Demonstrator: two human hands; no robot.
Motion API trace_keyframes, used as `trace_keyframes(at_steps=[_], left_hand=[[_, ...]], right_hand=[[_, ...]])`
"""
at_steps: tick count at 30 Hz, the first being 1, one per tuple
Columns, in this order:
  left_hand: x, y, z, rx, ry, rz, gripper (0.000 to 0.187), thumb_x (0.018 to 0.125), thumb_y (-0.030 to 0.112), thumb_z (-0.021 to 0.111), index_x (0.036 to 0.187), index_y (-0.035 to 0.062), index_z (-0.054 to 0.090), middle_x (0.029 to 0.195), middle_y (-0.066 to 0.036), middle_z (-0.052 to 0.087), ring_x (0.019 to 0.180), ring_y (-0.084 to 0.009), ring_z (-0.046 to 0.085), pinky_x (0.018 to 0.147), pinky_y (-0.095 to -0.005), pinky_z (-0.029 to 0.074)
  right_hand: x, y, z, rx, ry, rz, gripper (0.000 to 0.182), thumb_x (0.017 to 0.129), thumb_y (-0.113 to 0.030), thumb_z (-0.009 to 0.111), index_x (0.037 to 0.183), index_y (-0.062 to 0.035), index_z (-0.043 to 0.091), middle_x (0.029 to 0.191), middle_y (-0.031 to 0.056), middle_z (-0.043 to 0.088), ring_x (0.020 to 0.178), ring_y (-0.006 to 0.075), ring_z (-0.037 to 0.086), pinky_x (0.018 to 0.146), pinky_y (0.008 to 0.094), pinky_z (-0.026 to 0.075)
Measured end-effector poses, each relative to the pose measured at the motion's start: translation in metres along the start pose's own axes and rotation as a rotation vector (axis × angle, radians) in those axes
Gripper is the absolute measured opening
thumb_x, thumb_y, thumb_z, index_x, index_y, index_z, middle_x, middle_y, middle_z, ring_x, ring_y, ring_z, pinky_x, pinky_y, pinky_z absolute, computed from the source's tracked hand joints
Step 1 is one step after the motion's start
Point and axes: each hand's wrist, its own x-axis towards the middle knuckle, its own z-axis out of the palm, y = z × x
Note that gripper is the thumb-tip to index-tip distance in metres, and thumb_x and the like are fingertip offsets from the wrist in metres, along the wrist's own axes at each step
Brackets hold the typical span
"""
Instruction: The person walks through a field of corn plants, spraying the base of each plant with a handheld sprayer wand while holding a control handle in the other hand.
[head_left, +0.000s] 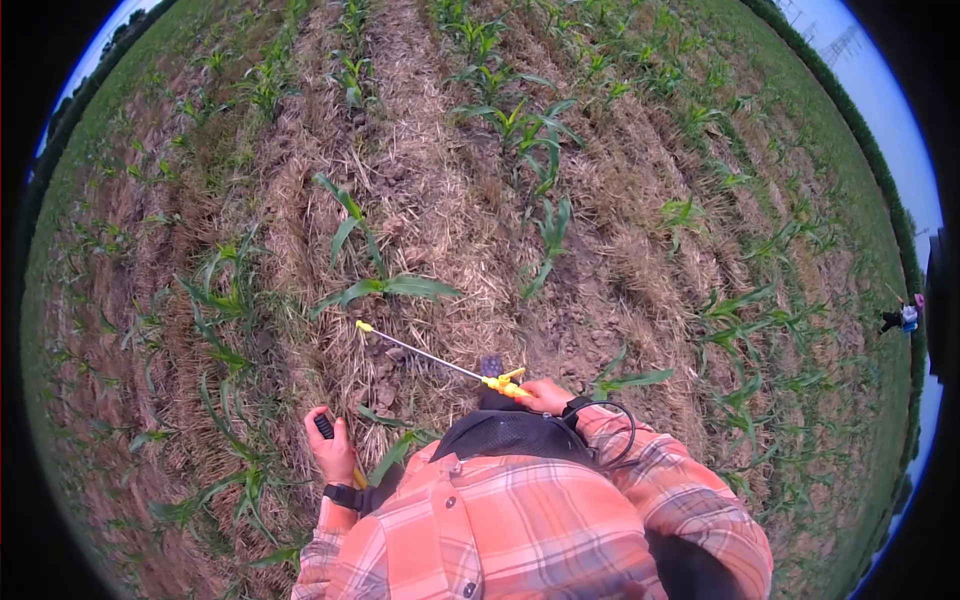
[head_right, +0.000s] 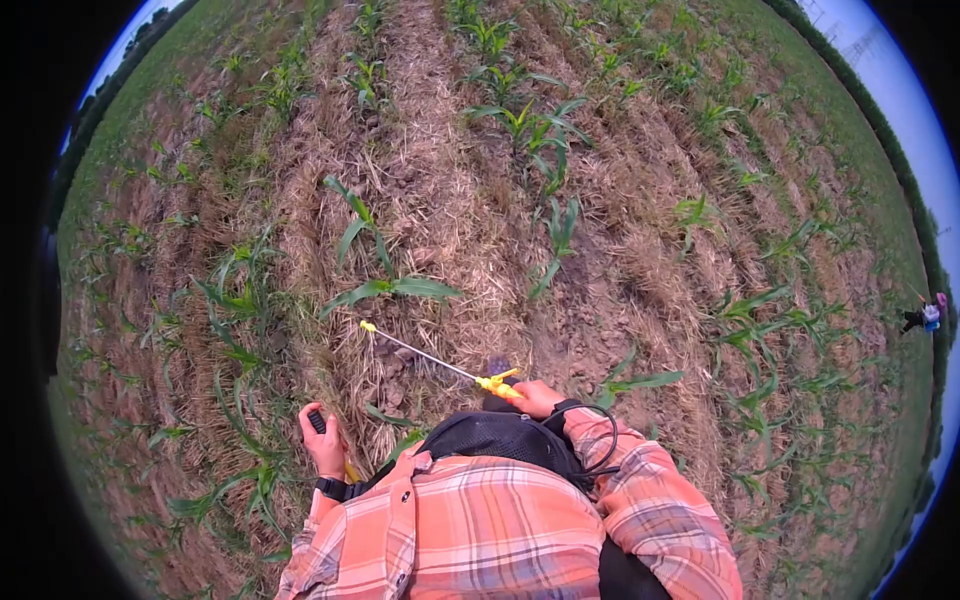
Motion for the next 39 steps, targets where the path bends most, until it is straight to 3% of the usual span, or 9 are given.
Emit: trace_keyframes(at_steps=[2, 3, 13, 16, 25, 30, 32, 34, 39], left_hand=[[0.015, 0.000, 0.008, 0.017, -0.013, 0.013, 0.023, 0.077, 0.004, 0.049, 0.098, 0.0109, 0.042, 0.055, 0.002, 0.038, 0.035, -0.0061, 0.037, 0.029, -0.0202, 0.030], [0.023, 0.005, 0.014, 0.012, -0.010, 0.016, 0.024, 0.077, 0.004, 0.049, 0.098, 0.0109, 0.042, 0.055, 0.002, 0.038, 0.035, -0.0060, 0.037, 0.029, -0.0203, 0.030], [0.105, 0.053, 0.118, 0.054, -0.072, 0.053, 0.023, 0.077, 0.003, 0.050, 0.097, 0.0114, 0.043, 0.056, 0.003, 0.037, 0.035, -0.0053, 0.036, 0.030, -0.0200, 0.029], [0.122, 0.072, 0.145, 0.060, -0.095, 0.079, 0.023, 0.077, 0.003, 0.050, 0.097, 0.0110, 0.043, 0.056, 0.003, 0.037, 0.035, -0.0052, 0.036, 0.030, -0.0198, 0.029], [0.170, 0.081, 0.182, 0.064, -0.098, 0.020, 0.025, 0.077, 0.002, 0.049, 0.099, 0.0121, 0.043, 0.057, 0.003, 0.039, 0.035, -0.0047, 0.036, 0.030, -0.0199, 0.029], [0.211, 0.094, 0.205, 0.061, -0.125, 0.029, 0.025, 0.077, 0.003, 0.050, 0.099, 0.0126, 0.042, 0.055, 0.003, 0.040, 0.036, -0.0047, 0.038, 0.031, -0.0196, 0.030], [0.230, 0.093, 0.208, 0.059, -0.112, 0.045, 0.025, 0.077, 0.003, 0.050, 0.098, 0.0124, 0.043, 0.055, 0.003, 0.040, 0.037, -0.0048, 0.038, 0.031, -0.0198, 0.030], [0.248, 0.105, 0.211, 0.021, -0.111, 0.011, 0.024, 0.077, 0.004, 0.051, 0.098, 0.0121, 0.043, 0.055, 0.003, 0.040, 0.036, -0.0050, 0.038, 0.031, -0.0201, 0.030], [0.292, 0.110, 0.205, 0.010, -0.073, -0.011, 0.024, 0.077, 0.003, 0.050, 0.098, 0.0116, 0.043, 0.056, 0.002, 0.041, 0.036, -0.0053, 0.038, 0.030, -0.0201, 0.030]], right_hand=[[0.011, 0.020, -0.007, -0.038, 0.152, 0.014, 0.024, 0.077, -0.027, 0.053, 0.088, -0.0056, 0.057, 0.067, 0.0094, 0.059, 0.061, 0.0175, 0.056, 0.058, 0.0309, 0.043], [0.022, 0.042, -0.007, -0.082, 0.213, 0.001, 0.025, 0.076, -0.027, 0.054, 0.087, -0.0053, 0.058, 0.066, 0.0083, 0.059, 0.059, 0.0166, 0.056, 0.057, 0.0301, 0.043], [0.043, 0.131, -0.105, 0.104, 0.587, 0.492, 0.024, 0.074, -0.027, 0.053, 0.077, -0.0037, 0.060, 0.059, 0.0084, 0.057, 0.054, 0.0179, 0.056, 0.052, 0.0322, 0.043], [0.050, 0.145, -0.136, -0.002, 0.791, 0.432, 0.026, 0.074, -0.027, 0.052, 0.075, -0.0028, 0.059, 0.061, 0.0125, 0.058, 0.055, 0.0240, 0.057, 0.054, 0.0357, 0.044], [0.095, 0.185, -0.205, -0.035, 1.060, 0.549, 0.025, 0.074, -0.026, 0.055, 0.073, -0.0012, 0.059, 0.055, 0.0103, 0.057, 0.052, 0.0227, 0.057, 0.051, 0.0355, 0.044], [0.123, 0.145, -0.215, -0.060, 0.947, 0.651, 0.027, 0.074, -0.027, 0.053, 0.074, -0.0013, 0.059, 0.059, 0.0123, 0.058, 0.059, 0.0259, 0.059, 0.055, 0.0377, 0.044], [0.133, 0.122, -0.211, -0.048, 0.874, 0.536, 0.027, 0.074, -0.028, 0.052, 0.075, -0.0022, 0.059, 0.062, 0.0132, 0.059, 0.063, 0.0280, 0.058, 0.058, 0.0386, 0.044], [0.149, 0.090, -0.216, -0.106, 0.675, 0.634, 0.027, 0.073, -0.031, 0.051, 0.079, -0.0057, 0.060, 0.070, 0.0157, 0.059, 0.068, 0.0298, 0.058, 0.062, 0.0387, 0.044], [0.196, 0.024, -0.225, -0.092, 0.463, 0.449, 0.030, 0.073, -0.031, 0.054, 0.084, -0.0045, 0.059, 0.076, 0.0187, 0.058, 0.076, 0.0327, 0.056, 0.065, 0.0399, 0.043]])
